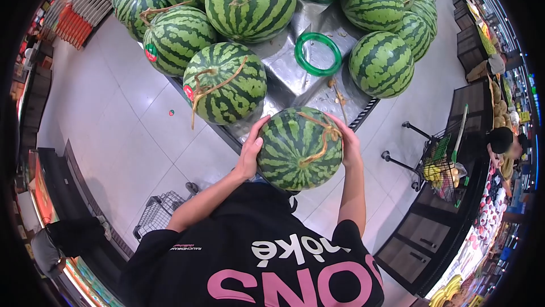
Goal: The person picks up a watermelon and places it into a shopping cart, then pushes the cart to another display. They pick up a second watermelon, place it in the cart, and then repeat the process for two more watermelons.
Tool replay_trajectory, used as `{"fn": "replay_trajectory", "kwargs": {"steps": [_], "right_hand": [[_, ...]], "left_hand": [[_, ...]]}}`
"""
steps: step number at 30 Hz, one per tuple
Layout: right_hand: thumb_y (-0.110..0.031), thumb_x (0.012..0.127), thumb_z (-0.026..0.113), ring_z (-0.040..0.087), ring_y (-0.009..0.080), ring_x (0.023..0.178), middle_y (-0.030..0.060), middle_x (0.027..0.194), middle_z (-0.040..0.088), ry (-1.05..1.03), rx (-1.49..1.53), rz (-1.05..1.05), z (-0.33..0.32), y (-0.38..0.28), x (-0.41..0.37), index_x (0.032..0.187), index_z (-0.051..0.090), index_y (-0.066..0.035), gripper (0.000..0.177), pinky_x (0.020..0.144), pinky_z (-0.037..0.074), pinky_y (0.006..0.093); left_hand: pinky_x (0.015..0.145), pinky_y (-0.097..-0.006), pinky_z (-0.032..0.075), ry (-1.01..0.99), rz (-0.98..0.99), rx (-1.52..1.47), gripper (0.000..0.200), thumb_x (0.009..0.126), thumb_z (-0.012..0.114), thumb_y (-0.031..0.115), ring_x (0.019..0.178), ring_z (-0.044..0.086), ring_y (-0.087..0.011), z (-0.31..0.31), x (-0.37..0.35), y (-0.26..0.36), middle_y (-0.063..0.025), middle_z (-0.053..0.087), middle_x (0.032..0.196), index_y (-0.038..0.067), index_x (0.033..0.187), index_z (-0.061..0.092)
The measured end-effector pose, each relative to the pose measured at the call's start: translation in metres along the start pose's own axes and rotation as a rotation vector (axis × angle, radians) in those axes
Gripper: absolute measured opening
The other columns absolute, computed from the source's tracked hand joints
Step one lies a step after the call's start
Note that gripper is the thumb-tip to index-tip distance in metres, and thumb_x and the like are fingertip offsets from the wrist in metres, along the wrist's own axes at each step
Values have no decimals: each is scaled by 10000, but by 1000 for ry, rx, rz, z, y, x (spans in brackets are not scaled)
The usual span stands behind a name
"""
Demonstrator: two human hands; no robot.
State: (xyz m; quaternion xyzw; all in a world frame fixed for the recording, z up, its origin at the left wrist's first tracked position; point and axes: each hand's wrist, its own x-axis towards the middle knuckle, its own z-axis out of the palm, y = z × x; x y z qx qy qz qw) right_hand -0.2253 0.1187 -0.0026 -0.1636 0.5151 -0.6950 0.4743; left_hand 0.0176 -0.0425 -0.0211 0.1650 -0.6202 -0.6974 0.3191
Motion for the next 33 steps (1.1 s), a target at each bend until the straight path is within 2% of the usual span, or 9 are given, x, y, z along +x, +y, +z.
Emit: {"fn": "replay_trajectory", "kwargs": {"steps": [2, 6, 9, 12, 15, 18, 27, 30, 33], "right_hand": [[-276, 1011, 391, 552, 220, 1201, 137, 1357, 560, -13, 101, -30, 12, -1, -14, 1400, 475, 35, 505, 1049, 413, 330], [-324, 1009, 382, 554, 211, 1181, 113, 1336, 571, 113, 23, -70, 19, 10, -17, 1401, 476, 18, 528, 1020, 432, 332], [-343, 1006, 377, 508, 212, 1236, 122, 1399, 517, 85, -3, -73, 16, 10, -15, 1443, 425, 17, 568, 1073, 372, 332], [-345, 999, 386, 515, 208, 1225, 117, 1392, 522, 64, 2, -83, 7, 16, -12, 1432, 436, 18, 567, 1061, 386, 333], [-349, 993, 395, 526, 210, 1212, 116, 1374, 537, 125, 20, -47, 9, 14, -10, 1414, 454, 22, 563, 1053, 397, 335], [-322, 994, 398, 535, 214, 1203, 119, 1357, 550, 152, 11, -36, 16, 8, -9, 1397, 468, 26, 537, 1049, 400, 332], [-271, 994, 419, 577, 197, 1141, 104, 1293, 600, 147, 91, 39, 10, 7, 2, 1359, 517, 29, 482, 1002, 440, 327], [-269, 992, 431, 582, 199, 1133, 100, 1291, 602, 142, 118, 53, 19, 3, -2, 1355, 523, 30, 479, 1000, 441, 327], [-263, 989, 443, 584, 196, 1130, 101, 1270, 615, 179, 83, 37, 21, 4, -4, 1337, 540, 34, 467, 998, 440, 318]], "left_hand": [[1111, -355, 294, 17, -21, -22, 593, 966, 413, 370, 1296, 452, -277, 3, 0, 0, -192, 490, 1381, 23, 1445, 390], [1112, -354, 296, 40, -37, -2, 599, 964, 410, 378, 1297, 460, -283, 5, -3, 3, -194, 501, 1377, 30, 1451, 388], [1105, -346, 303, 41, -20, 21, 588, 970, 400, 377, 1279, 478, -280, 3, -2, 1, -194, 518, 1356, 35, 1448, 393], [1126, -338, 256, 28, -68, 43, 621, 984, 346, 416, 1320, 419, -250, 4, -4, 3, -165, 470, 1413, 18, 1460, 376], [1126, -335, 256, 39, -48, 35, 592, 999, 335, 385, 1323, 415, -250, 7, -5, 4, -163, 469, 1412, 9, 1455, 380], [1099, -337, 304, 112, -2, 58, 548, 1006, 357, 367, 1285, 474, -278, 10, -8, -2, -181, 514, 1367, 37, 1441, 402], [1136, -338, 251, 140, -47, 4, 577, 1019, 315, 367, 1338, 399, -250, 14, -17, -7, -177, 438, 1440, -7, 1455, 371], [1138, -338, 248, 130, -53, 4, 583, 1018, 313, 373, 1342, 394, -251, 13, -17, -5, -179, 431, 1447, -5, 1459, 369], [1119, -333, 268, 145, -49, -6, 555, 1015, 337, 365, 1334, 428, -273, 13, -17, -6, -178, 477, 1412, 42, 1465, 376]]}}
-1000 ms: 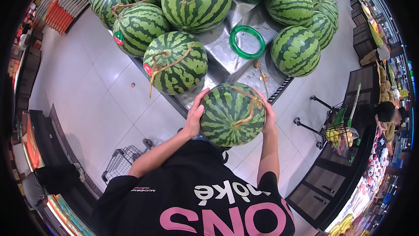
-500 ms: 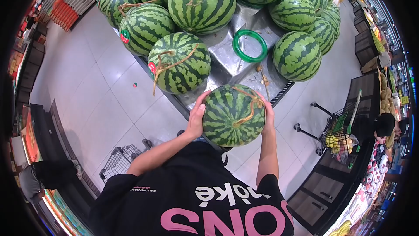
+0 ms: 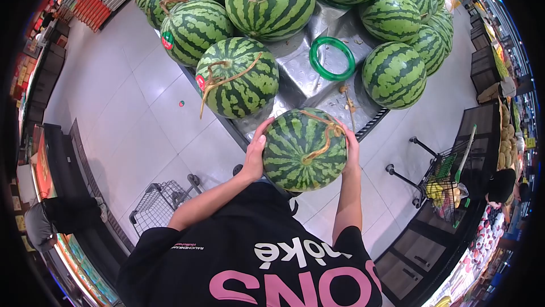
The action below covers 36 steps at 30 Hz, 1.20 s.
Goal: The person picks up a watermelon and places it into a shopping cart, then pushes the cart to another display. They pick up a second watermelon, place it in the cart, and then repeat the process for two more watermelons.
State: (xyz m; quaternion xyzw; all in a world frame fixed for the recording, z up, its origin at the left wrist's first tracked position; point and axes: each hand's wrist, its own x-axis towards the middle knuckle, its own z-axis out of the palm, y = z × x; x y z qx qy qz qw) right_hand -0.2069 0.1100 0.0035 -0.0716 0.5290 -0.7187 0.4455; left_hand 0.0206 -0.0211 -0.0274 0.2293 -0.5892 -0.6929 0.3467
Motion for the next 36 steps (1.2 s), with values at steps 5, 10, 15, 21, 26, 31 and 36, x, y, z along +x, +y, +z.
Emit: {"fn": "replay_trajectory", "kwargs": {"steps": [5, 10, 15, 21, 26, 31, 36], "right_hand": [[-229, 957, 505, 571, 205, 1171, 131, 1247, 628, -127, -468, -285, -22, -10, 19, 1260, 578, 60, 425, 1024, 422, 334], [-238, 919, 523, 513, 385, 1271, 270, 1326, 539, -299, -264, -449, 18, -58, 14, 1298, 481, 113, 518, 1085, 374, 471], [-180, 933, 472, 561, 425, 1197, 315, 1302, 542, -554, -513, -627, 57, -79, 5, 1262, 507, 137, 458, 1074, 395, 514], [-140, 959, 452, 564, 406, 1165, 288, 1252, 574, -839, -676, -806, 111, -95, -16, 1236, 551, 109, 385, 1062, 388, 516], [-127, 962, 494, 606, 353, 1115, 241, 1192, 621, -941, -824, -784, 176, -62, -52, 1173, 601, 96, 325, 1043, 427, 480], [-60, 942, 488, 646, 298, 1043, 211, 1099, 670, -1151, -999, -745, 253, -9, -110, 1095, 644, 90, 265, 990, 465, 407], [-70, 965, 504, 655, 246, 1022, 174, 1095, 684, -1365, -1107, -648, 337, 58, -175, 1088, 660, 69, 243, 970, 466, 362]], "left_hand": [[1143, -343, 257, -102, -108, -57, 523, 1019, 424, 284, 1391, 370, -253, -18, -2, 14, -151, 429, 1474, 29, 1472, 365], [1104, -352, 351, -72, -238, -230, 393, 960, 549, 123, 1287, 492, -200, -60, -42, 6, -114, 552, 1344, -3, 1330, 515], [999, -317, 449, 309, -310, -173, 275, 942, 588, 103, 1121, 599, -157, -93, -110, -12, -78, 656, 1168, 3, 1197, 614], [905, -290, 478, 685, -332, -180, 227, 937, 595, 132, 1002, 626, -138, -114, -192, -36, -58, 679, 1044, 12, 1119, 655], [829, -259, 484, 901, -364, -301, 246, 932, 594, 161, 948, 620, -110, -134, -270, -50, -50, 685, 989, 23, 1123, 663], [835, -285, 511, 1238, -310, -354, 231, 957, 544, 167, 958, 659, -151, -154, -384, -70, -76, 689, 1004, 20, 1092, 660], [702, -258, 522, 1854, -271, -623, 189, 953, 512, 154, 792, 658, -137, -169, -505, -155, -78, 682, 891, 26, 1012, 639]]}}
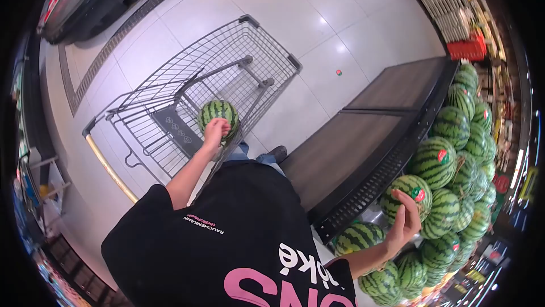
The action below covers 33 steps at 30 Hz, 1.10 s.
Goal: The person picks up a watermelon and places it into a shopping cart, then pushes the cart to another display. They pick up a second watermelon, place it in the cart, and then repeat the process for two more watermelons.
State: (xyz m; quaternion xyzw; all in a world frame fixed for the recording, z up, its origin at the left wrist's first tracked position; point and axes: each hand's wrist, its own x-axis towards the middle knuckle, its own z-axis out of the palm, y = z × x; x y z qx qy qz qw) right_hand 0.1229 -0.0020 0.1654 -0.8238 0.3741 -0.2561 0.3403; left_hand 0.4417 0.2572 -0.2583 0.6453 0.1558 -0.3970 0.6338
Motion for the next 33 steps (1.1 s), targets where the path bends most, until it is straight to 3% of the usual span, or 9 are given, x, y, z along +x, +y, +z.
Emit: {"fn": "replay_trajectory", "kwargs": {"steps": [2, 5, 8, 12, 19, 23, 24, 27, 33], "right_hand": [[-47, 945, 527, 657, 255, 1037, 177, 1096, 683, -102, 13, 18, 34, -14, 37, 1087, 654, 85, 232, 970, 471, 359], [-51, 982, 504, 652, 218, 1031, 143, 1081, 690, -299, 46, 16, 99, -38, 87, 1081, 656, 79, 223, 963, 469, 321], [-65, 988, 529, 628, 151, 1009, 103, 1050, 697, -525, 16, 3, 159, -44, 120, 1091, 665, 66, 215, 915, 462, 272], [-73, 981, 554, 606, 100, 939, 66, 997, 704, -793, -55, 20, 241, -38, 137, 1087, 676, 50, 203, 839, 457, 232], [-142, 987, 558, 635, 124, 885, 74, 956, 711, -1294, -184, 35, 389, 46, 151, 1094, 670, 38, 237, 797, 488, 260], [-236, 963, 581, 669, 193, 912, 116, 966, 716, -1435, -264, -35, 507, 118, 156, 1111, 677, -4, 292, 826, 508, 314], [-271, 942, 597, 691, 228, 929, 140, 969, 724, -1448, -305, -99, 540, 132, 152, 1118, 686, -35, 308, 841, 517, 334], [-353, 922, 607, 620, 325, 1106, 182, 1149, 661, -1529, -245, -203, 634, 166, 124, 1270, 598, -71, 448, 968, 472, 393], [-460, 948, 539, 384, 381, 1365, 226, 1451, 426, -1479, -149, -153, 735, 198, 61, 1424, 467, -119, 589, 1135, 304, 413]], "left_hand": [[683, -352, 519, 357, -12, 271, 344, 897, 556, 281, 800, 681, -253, -56, 65, -74, -158, 701, 881, -21, 1022, 662], [853, -406, 491, 419, -526, -43, 481, 893, 512, 409, 961, 671, -327, -94, 72, -84, -170, 704, 1085, 30, 1138, 678], [855, -460, 464, 344, -514, -48, 563, 912, 486, 492, 1066, 561, -254, -111, 92, -160, -107, 587, 1253, 108, 1319, 551], [1099, -592, 212, 80, -558, -258, 865, 881, 499, 679, 1459, 218, -314, -95, 74, -183, -109, 252, 1603, 174, 1544, 268], [1111, -581, 151, 8, -484, -568, 896, 825, 629, 649, 1457, 211, -279, -99, 57, -173, -80, 262, 1589, 215, 1526, 279], [1000, -544, 255, 144, -536, -557, 674, 827, 665, 621, 1101, 460, -188, -90, 63, -173, -14, 561, 1171, 205, 1323, 477], [1079, -560, 166, 123, -543, -596, 682, 810, 678, 638, 1194, 440, -178, -90, 59, -160, 19, 534, 1180, 233, 1324, 484], [858, -328, 361, 309, -476, -662, 441, 872, 690, 520, 782, 465, -91, -79, 54, -130, 66, 526, 832, 181, 1132, 580], [826, -305, 441, 512, -439, -409, 626, 877, 677, 518, 928, 616, -173, -68, 83, -85, -105, 692, 1076, -2, 1223, 627]]}}
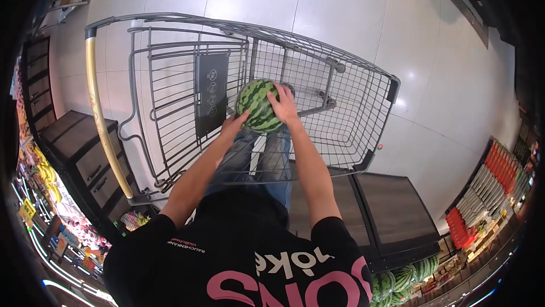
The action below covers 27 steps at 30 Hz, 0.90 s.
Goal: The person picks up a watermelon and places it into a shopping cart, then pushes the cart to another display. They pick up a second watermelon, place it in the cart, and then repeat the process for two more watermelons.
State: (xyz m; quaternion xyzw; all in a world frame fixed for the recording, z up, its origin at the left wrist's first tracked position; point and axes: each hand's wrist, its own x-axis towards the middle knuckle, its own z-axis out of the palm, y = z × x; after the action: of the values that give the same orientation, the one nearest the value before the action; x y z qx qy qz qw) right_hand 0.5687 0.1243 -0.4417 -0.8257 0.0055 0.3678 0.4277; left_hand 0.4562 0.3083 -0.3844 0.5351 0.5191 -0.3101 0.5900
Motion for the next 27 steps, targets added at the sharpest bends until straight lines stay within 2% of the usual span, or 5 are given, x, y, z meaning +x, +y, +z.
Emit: {"fn": "replay_trajectory", "kwargs": {"steps": [6, 7, 11, 22, 27], "right_hand": [[-436, 1026, 372, 435, 271, 1340, 164, 1436, 486, 46, 432, 107, -44, 51, 38, 1441, 455, -67, 562, 1124, 314, 365], [-419, 1035, 351, 448, 249, 1327, 146, 1430, 499, 38, 525, 133, -53, 60, 43, 1440, 458, -61, 551, 1120, 320, 356], [-361, 1043, 337, 481, 212, 1292, 77, 1417, 524, -21, 837, 335, -77, 86, 58, 1437, 478, -85, 501, 1096, 358, 327], [-390, 1009, 454, 563, 229, 1172, 62, 1265, 616, 220, 1536, 563, -57, 67, 11, 1351, 524, -88, 462, 1029, 437, 367], [-397, 1017, 436, 537, 203, 1149, 70, 1190, 574, 275, 1347, 112, -91, 20, -94, 1317, 467, -73, 443, 1014, 429, 370]], "left_hand": [[995, -375, 401, 55, 488, 191, 580, 942, 530, 540, 1192, 540, -293, 17, 4, 20, -211, 678, 1075, 4, 1090, 693], [1055, -403, 342, -30, 236, 56, 561, 953, 497, 527, 1340, 423, -280, 11, 19, 12, -192, 582, 1306, 63, 1241, 630], [1085, -500, 305, -80, -89, -382, 552, 980, 417, 540, 1382, 350, -282, 30, 103, -7, -98, 406, 1485, 246, 1446, 437], [984, -425, 485, -275, -233, -703, 559, 985, 373, 520, 1121, 621, -262, 84, 108, 64, -111, 644, 1242, 85, 1242, 611], [964, -376, 508, -559, -133, -536, 510, 986, 445, 473, 1089, 644, -233, 55, 1, 107, -109, 658, 1217, 70, 1251, 611]]}}
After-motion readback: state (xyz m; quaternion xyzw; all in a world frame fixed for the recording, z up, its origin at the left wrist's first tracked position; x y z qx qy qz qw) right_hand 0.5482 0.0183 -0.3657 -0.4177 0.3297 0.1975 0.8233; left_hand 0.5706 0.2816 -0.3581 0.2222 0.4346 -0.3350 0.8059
